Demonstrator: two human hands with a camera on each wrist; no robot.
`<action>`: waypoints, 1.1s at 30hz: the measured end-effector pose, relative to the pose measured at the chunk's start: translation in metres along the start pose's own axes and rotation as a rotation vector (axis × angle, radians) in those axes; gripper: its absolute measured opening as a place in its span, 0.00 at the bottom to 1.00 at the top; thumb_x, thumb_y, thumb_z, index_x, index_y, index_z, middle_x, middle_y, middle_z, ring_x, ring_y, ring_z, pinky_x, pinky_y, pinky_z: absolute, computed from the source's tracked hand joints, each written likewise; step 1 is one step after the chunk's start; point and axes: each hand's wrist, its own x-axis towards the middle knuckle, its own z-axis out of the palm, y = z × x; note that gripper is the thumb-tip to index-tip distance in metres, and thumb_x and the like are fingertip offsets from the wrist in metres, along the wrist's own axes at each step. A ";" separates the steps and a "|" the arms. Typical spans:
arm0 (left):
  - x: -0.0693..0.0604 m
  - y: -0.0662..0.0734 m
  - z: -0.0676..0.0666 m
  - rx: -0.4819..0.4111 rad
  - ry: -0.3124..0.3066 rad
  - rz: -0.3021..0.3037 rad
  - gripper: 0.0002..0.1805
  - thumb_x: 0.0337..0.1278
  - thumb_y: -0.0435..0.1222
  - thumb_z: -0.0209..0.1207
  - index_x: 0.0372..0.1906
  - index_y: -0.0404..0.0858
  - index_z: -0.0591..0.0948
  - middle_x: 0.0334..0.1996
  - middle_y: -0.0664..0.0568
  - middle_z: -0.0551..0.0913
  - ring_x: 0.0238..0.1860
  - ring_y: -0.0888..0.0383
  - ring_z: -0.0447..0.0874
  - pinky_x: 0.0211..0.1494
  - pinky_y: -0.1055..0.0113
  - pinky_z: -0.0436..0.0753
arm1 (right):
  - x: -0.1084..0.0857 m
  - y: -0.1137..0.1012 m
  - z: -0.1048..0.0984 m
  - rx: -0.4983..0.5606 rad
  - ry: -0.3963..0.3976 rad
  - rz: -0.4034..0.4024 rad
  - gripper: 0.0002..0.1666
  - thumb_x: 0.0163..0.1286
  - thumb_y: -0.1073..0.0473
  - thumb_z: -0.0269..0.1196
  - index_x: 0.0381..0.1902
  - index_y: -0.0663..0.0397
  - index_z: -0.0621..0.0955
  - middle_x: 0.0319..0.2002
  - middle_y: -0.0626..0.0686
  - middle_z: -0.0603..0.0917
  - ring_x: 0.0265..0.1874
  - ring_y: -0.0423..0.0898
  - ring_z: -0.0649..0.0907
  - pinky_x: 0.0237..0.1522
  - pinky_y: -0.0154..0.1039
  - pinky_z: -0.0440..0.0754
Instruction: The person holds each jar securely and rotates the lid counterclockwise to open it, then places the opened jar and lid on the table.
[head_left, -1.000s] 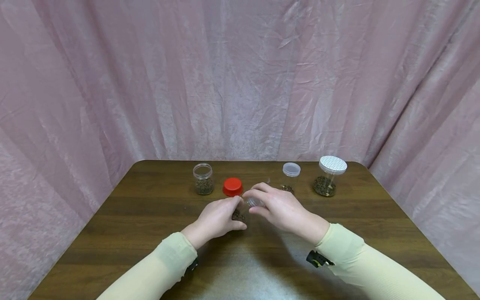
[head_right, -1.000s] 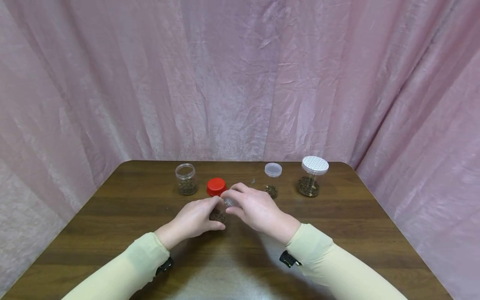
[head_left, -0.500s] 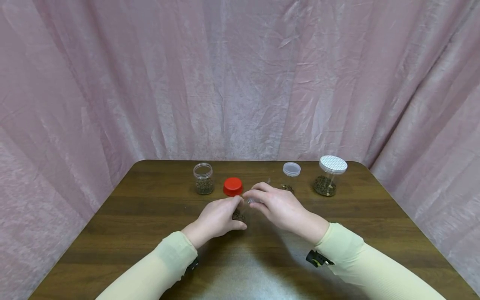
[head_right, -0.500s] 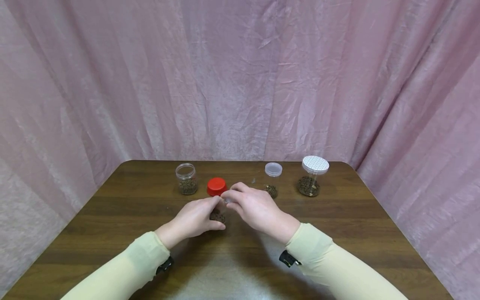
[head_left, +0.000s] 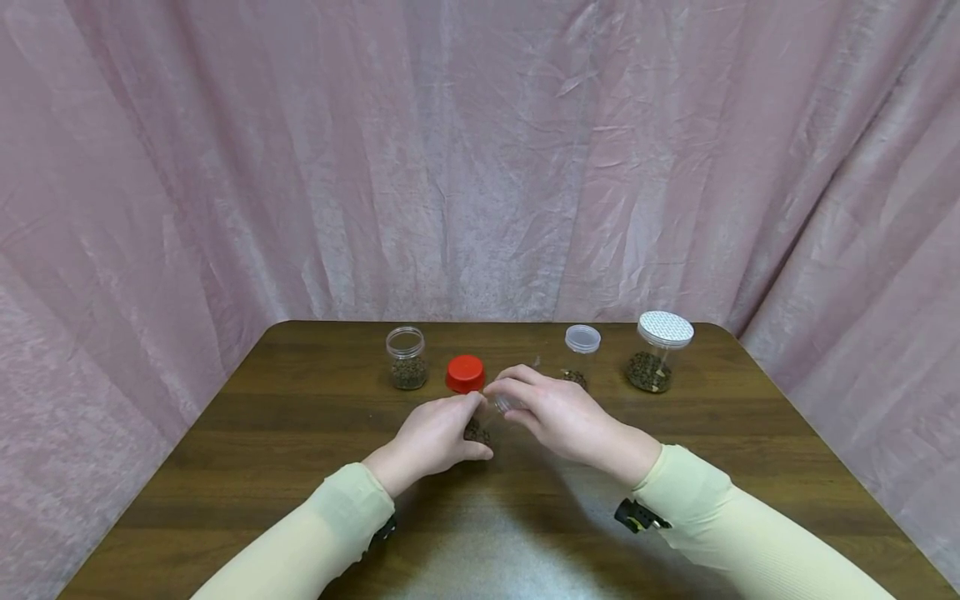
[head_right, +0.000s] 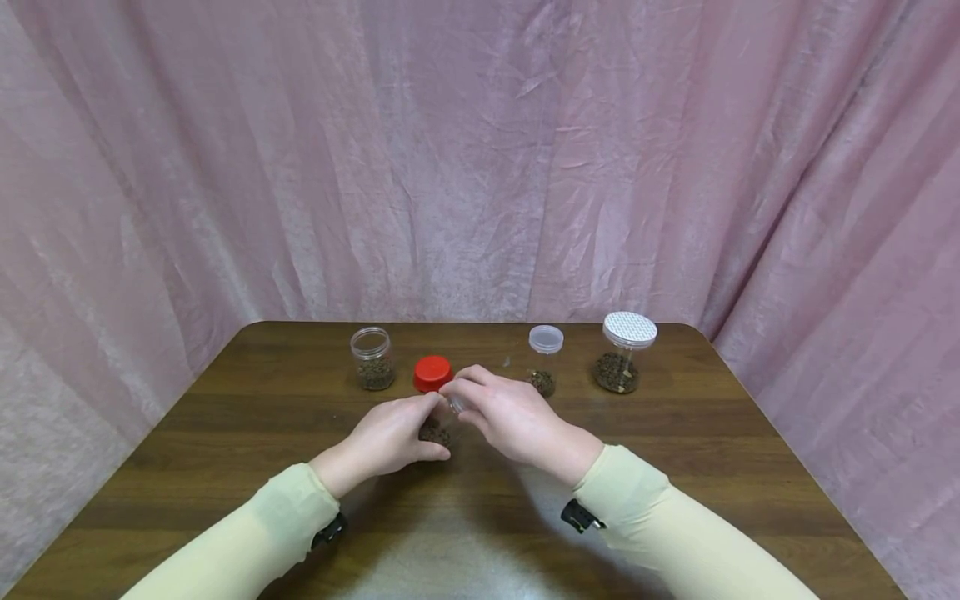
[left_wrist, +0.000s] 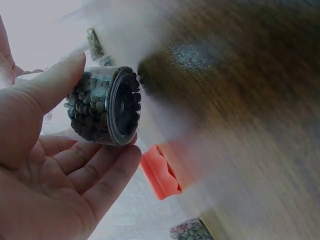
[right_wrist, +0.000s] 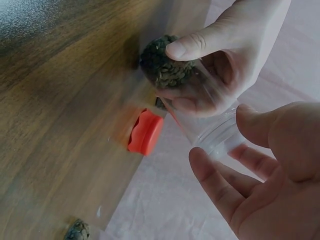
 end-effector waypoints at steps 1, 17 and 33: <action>0.000 0.000 0.000 -0.002 -0.001 -0.002 0.31 0.56 0.47 0.84 0.59 0.41 0.82 0.52 0.52 0.90 0.49 0.51 0.90 0.53 0.50 0.87 | 0.000 0.000 0.000 0.003 -0.003 -0.006 0.22 0.77 0.61 0.73 0.66 0.50 0.85 0.62 0.47 0.83 0.42 0.41 0.89 0.44 0.44 0.89; 0.000 0.002 -0.002 0.010 0.002 0.009 0.30 0.54 0.47 0.85 0.57 0.42 0.83 0.46 0.55 0.88 0.44 0.54 0.88 0.50 0.52 0.86 | 0.006 -0.004 -0.010 -0.151 -0.020 0.286 0.30 0.78 0.35 0.69 0.67 0.45 0.86 0.52 0.49 0.88 0.39 0.48 0.90 0.34 0.52 0.87; 0.000 0.001 -0.001 0.019 0.010 0.010 0.31 0.54 0.47 0.84 0.57 0.42 0.83 0.45 0.55 0.88 0.42 0.55 0.88 0.49 0.53 0.87 | 0.007 -0.003 -0.008 -0.149 -0.056 0.240 0.22 0.78 0.42 0.71 0.60 0.47 0.87 0.45 0.48 0.90 0.40 0.47 0.90 0.36 0.51 0.87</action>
